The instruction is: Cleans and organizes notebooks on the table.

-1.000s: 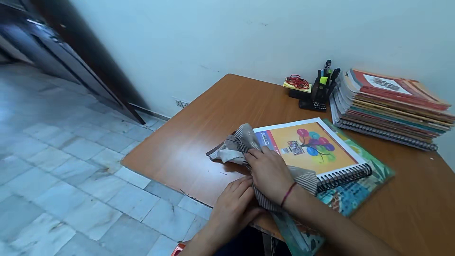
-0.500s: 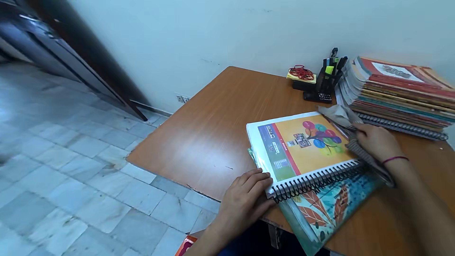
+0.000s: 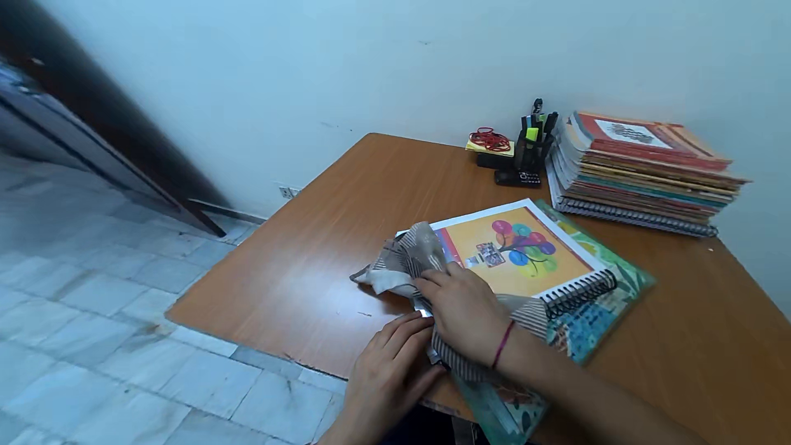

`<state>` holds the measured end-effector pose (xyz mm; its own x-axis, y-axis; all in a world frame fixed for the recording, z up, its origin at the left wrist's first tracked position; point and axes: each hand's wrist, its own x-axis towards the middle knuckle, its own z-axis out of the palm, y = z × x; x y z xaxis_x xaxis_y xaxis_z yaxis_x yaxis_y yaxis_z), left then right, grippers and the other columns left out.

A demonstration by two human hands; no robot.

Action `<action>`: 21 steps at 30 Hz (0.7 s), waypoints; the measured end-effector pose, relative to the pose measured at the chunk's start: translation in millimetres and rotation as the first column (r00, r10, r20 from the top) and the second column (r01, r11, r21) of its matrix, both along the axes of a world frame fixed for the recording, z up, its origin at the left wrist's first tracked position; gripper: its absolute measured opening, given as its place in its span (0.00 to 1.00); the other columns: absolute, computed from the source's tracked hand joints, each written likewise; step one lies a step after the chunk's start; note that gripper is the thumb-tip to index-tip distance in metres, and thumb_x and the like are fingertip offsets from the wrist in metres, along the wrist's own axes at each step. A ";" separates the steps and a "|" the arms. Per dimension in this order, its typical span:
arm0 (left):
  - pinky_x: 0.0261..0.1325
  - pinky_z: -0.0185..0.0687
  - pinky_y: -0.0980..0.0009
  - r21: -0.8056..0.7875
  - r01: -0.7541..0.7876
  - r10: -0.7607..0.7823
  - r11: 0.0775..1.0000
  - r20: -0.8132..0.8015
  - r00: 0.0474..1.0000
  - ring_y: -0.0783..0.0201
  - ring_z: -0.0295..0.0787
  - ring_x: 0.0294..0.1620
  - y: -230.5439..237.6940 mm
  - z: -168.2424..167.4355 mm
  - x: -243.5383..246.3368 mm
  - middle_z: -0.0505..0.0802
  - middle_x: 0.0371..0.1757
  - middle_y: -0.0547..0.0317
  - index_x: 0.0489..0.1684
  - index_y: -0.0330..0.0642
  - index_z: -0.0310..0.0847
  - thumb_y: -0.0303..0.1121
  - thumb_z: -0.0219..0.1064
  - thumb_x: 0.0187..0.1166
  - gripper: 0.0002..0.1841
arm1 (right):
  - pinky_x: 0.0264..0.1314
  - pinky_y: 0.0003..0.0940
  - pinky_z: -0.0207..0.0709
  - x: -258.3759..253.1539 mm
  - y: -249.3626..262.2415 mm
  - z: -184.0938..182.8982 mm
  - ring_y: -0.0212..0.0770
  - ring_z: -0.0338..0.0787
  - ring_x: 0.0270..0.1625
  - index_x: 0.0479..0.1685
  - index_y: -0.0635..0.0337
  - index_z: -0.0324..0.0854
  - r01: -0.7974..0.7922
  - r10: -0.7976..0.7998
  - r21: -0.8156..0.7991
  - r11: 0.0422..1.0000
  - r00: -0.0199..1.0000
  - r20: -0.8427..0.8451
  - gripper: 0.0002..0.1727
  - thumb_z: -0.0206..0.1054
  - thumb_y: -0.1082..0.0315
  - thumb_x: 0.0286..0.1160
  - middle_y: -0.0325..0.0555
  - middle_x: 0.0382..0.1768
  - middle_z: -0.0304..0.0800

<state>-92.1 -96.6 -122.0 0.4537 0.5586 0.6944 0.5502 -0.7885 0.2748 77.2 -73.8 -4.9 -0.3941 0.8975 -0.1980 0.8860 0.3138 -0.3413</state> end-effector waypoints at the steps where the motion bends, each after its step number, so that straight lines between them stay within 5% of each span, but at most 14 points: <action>1: 0.67 0.81 0.68 0.000 -0.004 0.004 1.000 0.000 1.000 0.60 0.88 0.67 0.0 0.1 -0.1 0.95 0.57 0.58 0.51 0.49 0.86 0.56 0.63 0.80 0.21 | 0.72 0.52 0.73 1.9 1.9 0.3 0.56 0.79 0.76 0.79 0.56 0.78 -0.015 0.015 -0.011 1.000 1.000 0.005 0.24 0.54 0.74 0.86 0.48 0.78 0.81; 9: 0.71 0.78 0.70 -0.034 0.025 -0.025 0.999 -0.004 1.000 0.62 0.85 0.71 0.7 -0.7 -2.6 0.94 0.59 0.61 0.55 0.52 0.85 0.55 0.63 0.81 0.20 | 0.71 0.64 0.74 99.9 16.3 -5.1 0.64 0.81 0.75 0.75 0.56 0.83 0.269 -0.276 0.179 0.946 0.961 0.015 0.23 0.57 0.77 0.84 0.51 0.75 0.85; 14: 0.71 0.77 0.70 -0.034 0.033 -0.033 0.999 -0.010 0.999 0.61 0.85 0.71 0.1 0.1 -2.2 0.94 0.59 0.61 0.56 0.52 0.84 0.55 0.63 0.81 0.20 | 0.66 0.75 0.72 191.5 -2.5 -6.6 0.75 0.80 0.73 0.72 0.62 0.84 0.624 -0.647 0.278 0.730 0.762 -0.012 0.20 0.58 0.76 0.86 0.64 0.69 0.86; 17: 0.70 0.79 0.68 -0.041 0.036 -0.037 0.999 -0.026 0.999 0.59 0.85 0.71 0.3 3.5 -2.3 0.94 0.59 0.60 0.56 0.51 0.85 0.54 0.64 0.81 0.19 | 0.65 0.78 0.71 230.0 -31.4 -10.7 0.80 0.81 0.69 0.67 0.67 0.86 0.714 -0.765 0.378 0.589 0.643 -0.023 0.18 0.60 0.78 0.84 0.72 0.64 0.87; 21: 0.69 0.80 0.67 -0.044 0.044 -0.045 0.998 -0.024 0.999 0.58 0.86 0.70 -0.1 3.4 -2.2 0.94 0.59 0.58 0.56 0.50 0.85 0.53 0.65 0.80 0.20 | 0.66 0.81 0.68 267.2 -73.5 -30.4 0.84 0.81 0.67 0.66 0.70 0.86 0.766 -0.839 0.370 0.526 0.539 0.078 0.17 0.60 0.79 0.82 0.80 0.61 0.86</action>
